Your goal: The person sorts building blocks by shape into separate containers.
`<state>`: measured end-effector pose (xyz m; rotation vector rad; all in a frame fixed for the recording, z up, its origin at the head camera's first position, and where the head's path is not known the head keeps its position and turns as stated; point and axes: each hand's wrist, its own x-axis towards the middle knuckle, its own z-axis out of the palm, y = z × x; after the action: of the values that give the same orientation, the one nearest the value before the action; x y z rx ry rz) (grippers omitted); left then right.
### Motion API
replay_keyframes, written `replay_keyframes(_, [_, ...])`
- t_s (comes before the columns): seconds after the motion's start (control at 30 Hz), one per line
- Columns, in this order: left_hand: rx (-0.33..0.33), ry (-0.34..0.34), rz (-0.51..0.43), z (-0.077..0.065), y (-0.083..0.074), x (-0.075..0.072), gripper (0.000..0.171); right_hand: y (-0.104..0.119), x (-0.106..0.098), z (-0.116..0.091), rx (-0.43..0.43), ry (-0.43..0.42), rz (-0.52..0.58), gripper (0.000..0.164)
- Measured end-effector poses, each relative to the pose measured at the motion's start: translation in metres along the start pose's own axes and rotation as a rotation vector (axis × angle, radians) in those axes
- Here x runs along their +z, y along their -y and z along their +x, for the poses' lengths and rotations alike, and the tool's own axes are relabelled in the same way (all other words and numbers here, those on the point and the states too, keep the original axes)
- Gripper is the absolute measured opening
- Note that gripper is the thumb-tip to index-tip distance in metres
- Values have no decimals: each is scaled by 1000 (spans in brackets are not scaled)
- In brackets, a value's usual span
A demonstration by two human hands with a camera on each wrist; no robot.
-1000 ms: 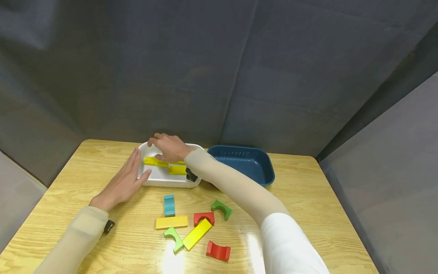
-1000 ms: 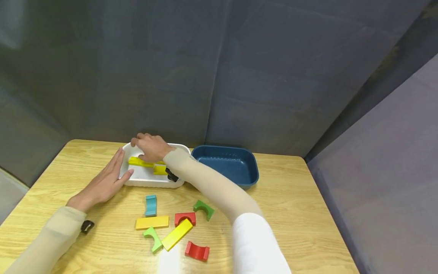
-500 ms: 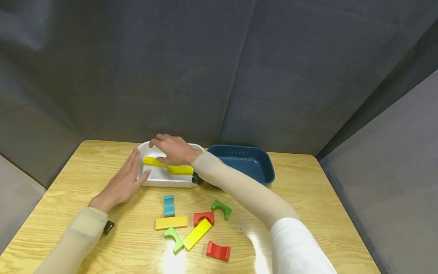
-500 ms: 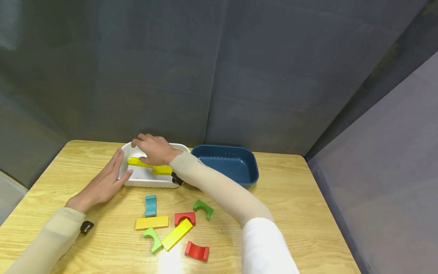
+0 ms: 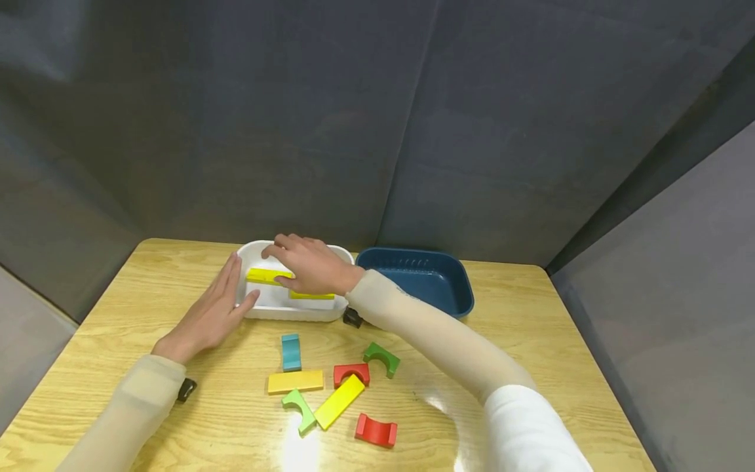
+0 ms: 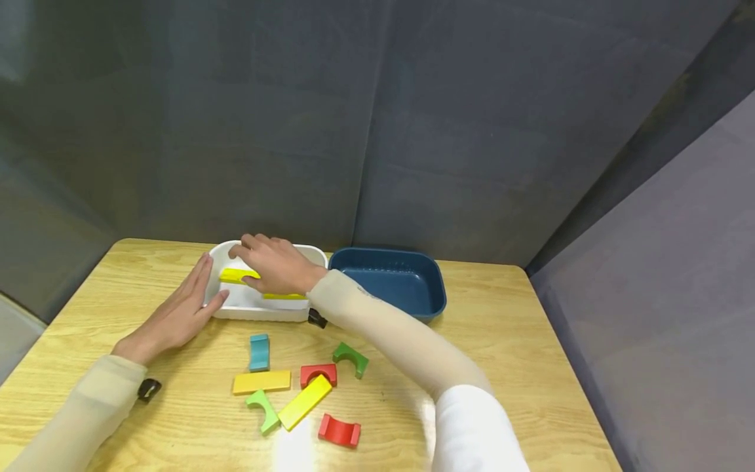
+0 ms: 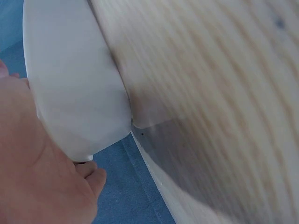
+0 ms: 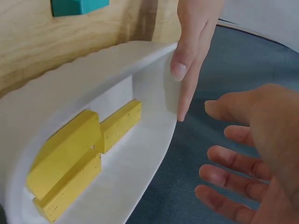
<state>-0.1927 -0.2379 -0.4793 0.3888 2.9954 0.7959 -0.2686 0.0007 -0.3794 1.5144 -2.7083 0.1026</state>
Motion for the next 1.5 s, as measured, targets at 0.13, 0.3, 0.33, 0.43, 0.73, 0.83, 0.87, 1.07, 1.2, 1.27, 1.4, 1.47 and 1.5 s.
replay_keyframes(0.13, [1,-4,10,2,1,0,91,1,-3,-11,-28,-26,-22,52])
replay_keyframes(0.3, [-9,-4,12,3,2,1,92,1,-3,-26,-54,-53,-38,50])
replay_keyframes(0.33, [-11,-4,10,3,2,1,92,1,-3,-29,-56,-57,-38,50])
replay_keyframes(0.43, [-17,-1,5,2,3,2,92,2,-3,-38,-49,-63,-22,50])
replay_keyframes(0.73, [-1,1,-16,1,-2,-1,91,5,-5,-67,-52,-98,53,49])
replay_keyframes(0.83, [4,-2,-24,0,-2,0,91,8,-3,-77,-57,-93,66,47])
replay_keyframes(0.87, [3,-2,-26,0,-2,0,91,9,-2,-80,-54,-87,73,48])
replay_keyframes(1.07, [1,-11,-23,1,-2,1,92,13,4,-99,-38,-91,124,48])
replay_keyframes(1.2, [-2,-11,-18,2,-1,0,92,17,4,-112,-62,-109,153,48])
replay_keyframes(1.27, [-8,-6,-15,1,-1,-1,93,19,4,-119,-77,-116,153,48])
replay_keyframes(1.4, [-16,4,-14,1,-1,0,92,25,5,-131,-103,-139,123,47])
replay_keyframes(1.47, [-17,5,-12,0,0,1,92,27,6,-137,-106,-152,112,46])
replay_keyframes(1.5, [-16,3,-11,0,-1,1,92,29,6,-140,-109,-157,110,47])
